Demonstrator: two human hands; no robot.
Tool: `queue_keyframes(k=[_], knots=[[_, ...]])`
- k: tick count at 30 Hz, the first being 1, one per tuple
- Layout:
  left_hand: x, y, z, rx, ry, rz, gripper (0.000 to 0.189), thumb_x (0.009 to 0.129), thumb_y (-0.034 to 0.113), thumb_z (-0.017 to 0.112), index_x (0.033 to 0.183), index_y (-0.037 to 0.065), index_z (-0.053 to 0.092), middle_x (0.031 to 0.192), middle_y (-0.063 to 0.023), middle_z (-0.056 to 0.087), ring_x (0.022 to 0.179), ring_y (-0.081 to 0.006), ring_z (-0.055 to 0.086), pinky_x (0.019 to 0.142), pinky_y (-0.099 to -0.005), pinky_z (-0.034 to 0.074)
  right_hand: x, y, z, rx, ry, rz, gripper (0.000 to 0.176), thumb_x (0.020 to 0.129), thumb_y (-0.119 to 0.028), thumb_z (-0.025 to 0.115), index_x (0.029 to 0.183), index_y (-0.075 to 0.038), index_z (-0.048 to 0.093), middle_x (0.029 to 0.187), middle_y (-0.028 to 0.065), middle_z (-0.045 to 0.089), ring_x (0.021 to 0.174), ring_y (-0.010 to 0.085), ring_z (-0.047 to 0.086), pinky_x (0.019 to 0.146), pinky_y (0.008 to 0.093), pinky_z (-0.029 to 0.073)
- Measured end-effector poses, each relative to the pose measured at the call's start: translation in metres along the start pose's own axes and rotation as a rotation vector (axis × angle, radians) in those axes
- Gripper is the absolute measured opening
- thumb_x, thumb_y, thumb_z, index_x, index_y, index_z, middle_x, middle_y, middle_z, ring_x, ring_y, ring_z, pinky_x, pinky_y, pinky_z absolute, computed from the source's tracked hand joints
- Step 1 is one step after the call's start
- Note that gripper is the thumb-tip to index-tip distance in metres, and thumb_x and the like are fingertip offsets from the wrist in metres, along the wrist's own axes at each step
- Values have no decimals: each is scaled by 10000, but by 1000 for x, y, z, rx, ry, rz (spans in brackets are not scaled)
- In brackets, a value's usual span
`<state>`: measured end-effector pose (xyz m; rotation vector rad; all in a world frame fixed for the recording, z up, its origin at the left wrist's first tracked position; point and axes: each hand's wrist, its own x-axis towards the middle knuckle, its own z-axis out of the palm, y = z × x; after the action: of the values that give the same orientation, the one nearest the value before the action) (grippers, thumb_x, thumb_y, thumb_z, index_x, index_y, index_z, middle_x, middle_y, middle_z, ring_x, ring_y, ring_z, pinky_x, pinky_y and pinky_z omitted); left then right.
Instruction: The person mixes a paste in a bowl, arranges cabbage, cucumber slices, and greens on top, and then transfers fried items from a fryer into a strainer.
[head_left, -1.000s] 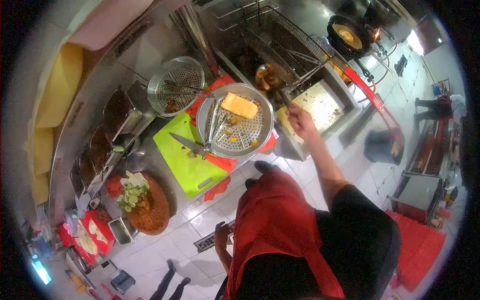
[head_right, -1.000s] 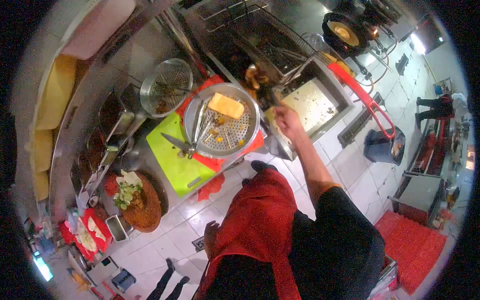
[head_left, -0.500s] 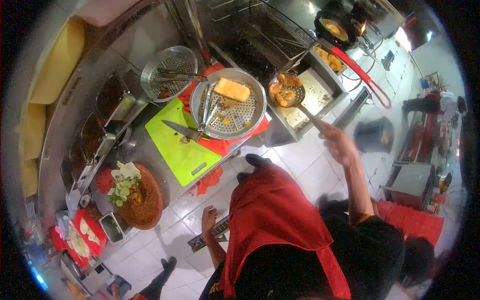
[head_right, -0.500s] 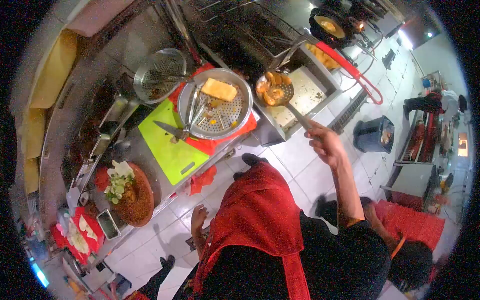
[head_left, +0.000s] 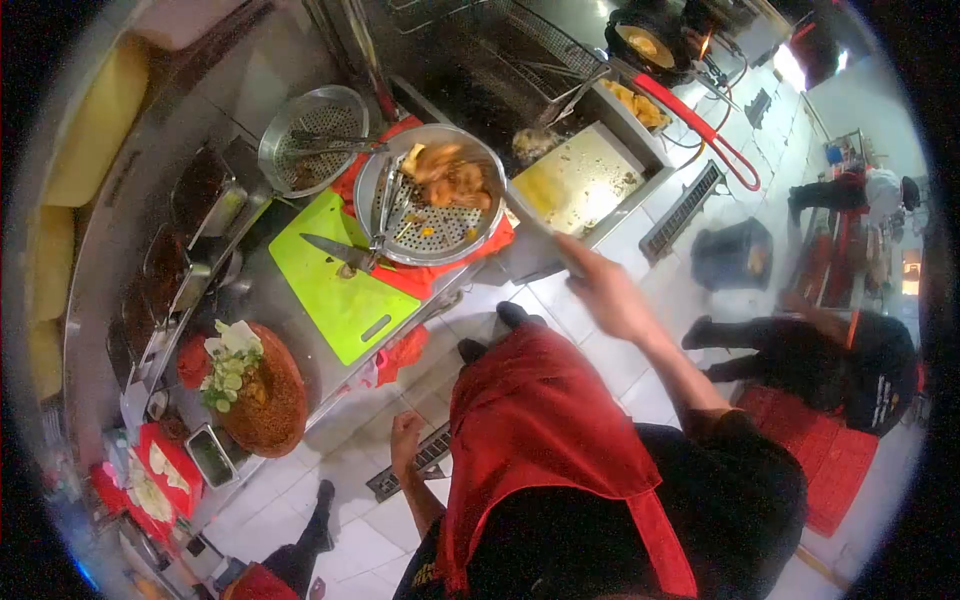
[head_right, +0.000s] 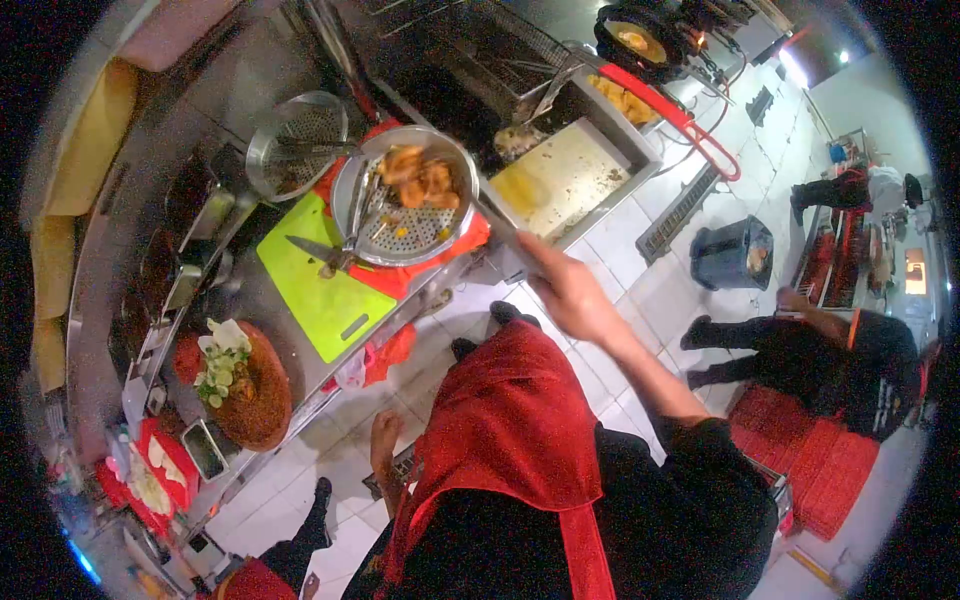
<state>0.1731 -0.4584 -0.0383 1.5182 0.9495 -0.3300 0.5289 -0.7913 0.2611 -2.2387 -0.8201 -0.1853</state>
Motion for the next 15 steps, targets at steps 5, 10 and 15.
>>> queue_keyframes(k=[5, 10, 15], knots=[[-13, 0, 11, 30, 53, -34, 354, 877, 189, 606, 1195, 41, 561, 966, -62, 622, 843, -140, 594, 695, -288, 483, 8, 5, -14, -284, -256, 314, 619, 891, -28, 479, 1476, -178, 344, 894, 210, 557, 641, 406, 622, 581, 486, 538], [-39, 10, 44, -202, 99, -118, 376, 900, 228, 619, 1204, 20, 546, 918, -66, 609, 801, -125, 581, 660, -262, 473, 16, 93, -55, -353, -216, 248, 583, 936, -79, 496, 1484, -224, 359, 946, 184, 586, 716, 380, 648, 629, 477, 549], [-51, 1, 84, -246, 92, -148, 352, 916, 188, 657, 1199, 15, 542, 914, -59, 602, 789, -128, 577, 680, -256, 482, 30, 192, -49, -576, -472, 194, 690, 873, -27, 460, 1513, -230, 301, 1063, 182, 572, 702, 345, 651, 611, 431, 561]])
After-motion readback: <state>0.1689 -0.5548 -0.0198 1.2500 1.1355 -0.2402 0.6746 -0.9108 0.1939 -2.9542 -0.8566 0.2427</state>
